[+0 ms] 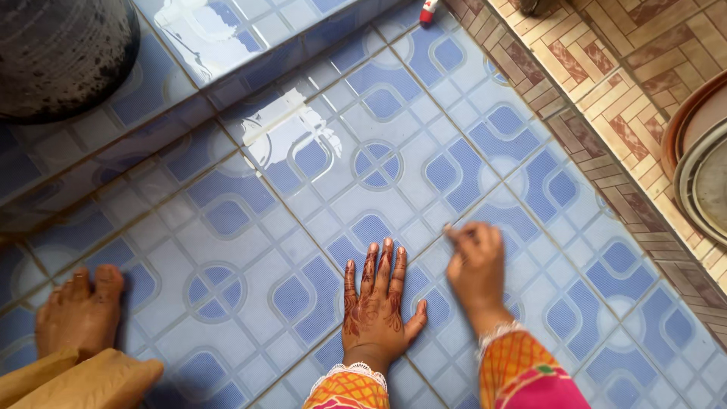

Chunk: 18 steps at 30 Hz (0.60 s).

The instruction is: The person scrubs the blue floor tiles using a scouring pad and a small brush, then rinses a cup in a bucket of water.

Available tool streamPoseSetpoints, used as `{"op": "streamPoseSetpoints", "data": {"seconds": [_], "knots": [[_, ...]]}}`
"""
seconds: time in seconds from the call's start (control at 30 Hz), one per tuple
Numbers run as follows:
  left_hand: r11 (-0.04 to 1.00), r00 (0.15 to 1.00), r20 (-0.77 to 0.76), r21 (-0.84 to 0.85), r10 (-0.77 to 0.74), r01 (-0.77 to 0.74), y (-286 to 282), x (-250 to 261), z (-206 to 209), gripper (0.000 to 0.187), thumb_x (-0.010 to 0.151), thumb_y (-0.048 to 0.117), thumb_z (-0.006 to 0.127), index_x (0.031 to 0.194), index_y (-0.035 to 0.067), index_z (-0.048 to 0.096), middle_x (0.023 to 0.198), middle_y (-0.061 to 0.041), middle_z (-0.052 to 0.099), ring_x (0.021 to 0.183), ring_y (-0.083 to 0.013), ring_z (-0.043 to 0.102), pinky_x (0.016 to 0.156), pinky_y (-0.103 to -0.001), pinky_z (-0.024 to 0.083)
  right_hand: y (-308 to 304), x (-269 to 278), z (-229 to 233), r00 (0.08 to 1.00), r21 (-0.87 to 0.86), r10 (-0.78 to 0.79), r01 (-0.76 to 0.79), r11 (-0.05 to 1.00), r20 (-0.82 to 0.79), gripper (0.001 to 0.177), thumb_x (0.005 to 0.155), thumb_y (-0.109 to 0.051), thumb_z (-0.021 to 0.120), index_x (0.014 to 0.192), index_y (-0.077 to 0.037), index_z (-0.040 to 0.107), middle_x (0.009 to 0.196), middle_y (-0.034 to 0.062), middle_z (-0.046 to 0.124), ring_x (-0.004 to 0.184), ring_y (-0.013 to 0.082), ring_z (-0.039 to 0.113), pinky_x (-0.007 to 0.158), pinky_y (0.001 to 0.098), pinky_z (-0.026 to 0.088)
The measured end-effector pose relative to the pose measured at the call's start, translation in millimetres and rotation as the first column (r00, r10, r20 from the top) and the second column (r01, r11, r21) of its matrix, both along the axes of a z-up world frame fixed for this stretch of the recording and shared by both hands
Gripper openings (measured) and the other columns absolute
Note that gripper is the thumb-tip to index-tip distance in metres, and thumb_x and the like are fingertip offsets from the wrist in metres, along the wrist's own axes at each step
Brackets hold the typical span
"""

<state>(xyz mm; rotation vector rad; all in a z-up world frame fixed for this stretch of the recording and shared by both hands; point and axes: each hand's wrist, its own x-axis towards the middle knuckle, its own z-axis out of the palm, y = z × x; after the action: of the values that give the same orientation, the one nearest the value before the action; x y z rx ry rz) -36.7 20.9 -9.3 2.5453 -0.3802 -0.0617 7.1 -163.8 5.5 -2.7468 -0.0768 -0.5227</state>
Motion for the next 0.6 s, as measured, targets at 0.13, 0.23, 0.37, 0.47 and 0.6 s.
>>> {"op": "streamPoseSetpoints", "data": {"seconds": [0.13, 0.23, 0.37, 0.47, 0.6], "knots": [[1.0, 1.0, 0.006, -0.006, 0.005, -0.005, -1, 2, 2, 0.092, 0.085, 0.057, 0.056, 0.159, 0.015, 0.021, 0.166, -0.005, 0.017, 0.154, -0.0232, 0.009, 0.121, -0.053, 0.0, 9, 3, -8, 0.991, 0.023, -0.117, 0.116, 0.993, 0.068, 0.028, 0.078, 0.01, 0.063, 0.1, -0.004, 0.074, 0.102, 0.0139, 0.061, 0.101, 0.0352, 0.058, 0.089, 0.0427, 0.049], [1.0, 0.998, -0.064, 0.013, -0.024, 0.024, -1, 3, 4, 0.092, 0.083, 0.055, 0.056, 0.158, 0.015, 0.021, 0.166, -0.005, 0.016, 0.152, -0.0238, 0.008, 0.119, -0.053, -0.001, 18, -15, -9, 0.997, 0.046, 0.081, -0.081, 0.996, 0.014, 0.024, 0.08, 0.006, 0.066, 0.098, -0.006, 0.075, 0.097, 0.0106, 0.063, 0.096, 0.0303, 0.06, 0.087, 0.042, 0.05], [1.0, 1.0, -0.027, -0.003, -0.009, 0.009, -1, 2, 4, 0.09, 0.086, 0.056, 0.055, 0.16, 0.015, 0.021, 0.167, -0.005, 0.017, 0.154, -0.0235, 0.009, 0.122, -0.052, 0.0, -9, -1, 0, 0.999, -0.031, -0.037, 0.038, 0.999, 0.034, 0.032, 0.077, 0.009, 0.064, 0.102, -0.006, 0.077, 0.101, 0.0128, 0.064, 0.096, 0.0345, 0.058, 0.087, 0.0441, 0.049], [1.0, 0.998, -0.059, 0.003, -0.018, 0.018, 0, 4, 6, 0.091, 0.084, 0.055, 0.056, 0.158, 0.015, 0.021, 0.168, -0.006, 0.017, 0.155, -0.0252, 0.008, 0.12, -0.053, -0.001, 3, -3, -1, 0.993, 0.011, -0.091, 0.09, 0.996, 0.082, 0.024, 0.081, 0.008, 0.066, 0.1, -0.003, 0.074, 0.101, 0.013, 0.062, 0.097, 0.0352, 0.058, 0.087, 0.0432, 0.05], [1.0, 1.0, -0.01, -0.006, -0.004, 0.004, -1, 4, 4, 0.092, 0.084, 0.054, 0.056, 0.159, 0.015, 0.022, 0.167, -0.006, 0.017, 0.153, -0.0241, 0.009, 0.121, -0.053, 0.0, 0, 0, 6, 0.998, -0.008, 0.059, -0.059, 0.998, 0.027, 0.026, 0.077, 0.008, 0.067, 0.098, -0.004, 0.075, 0.095, 0.0119, 0.062, 0.09, 0.0329, 0.059, 0.084, 0.0432, 0.049]]}}
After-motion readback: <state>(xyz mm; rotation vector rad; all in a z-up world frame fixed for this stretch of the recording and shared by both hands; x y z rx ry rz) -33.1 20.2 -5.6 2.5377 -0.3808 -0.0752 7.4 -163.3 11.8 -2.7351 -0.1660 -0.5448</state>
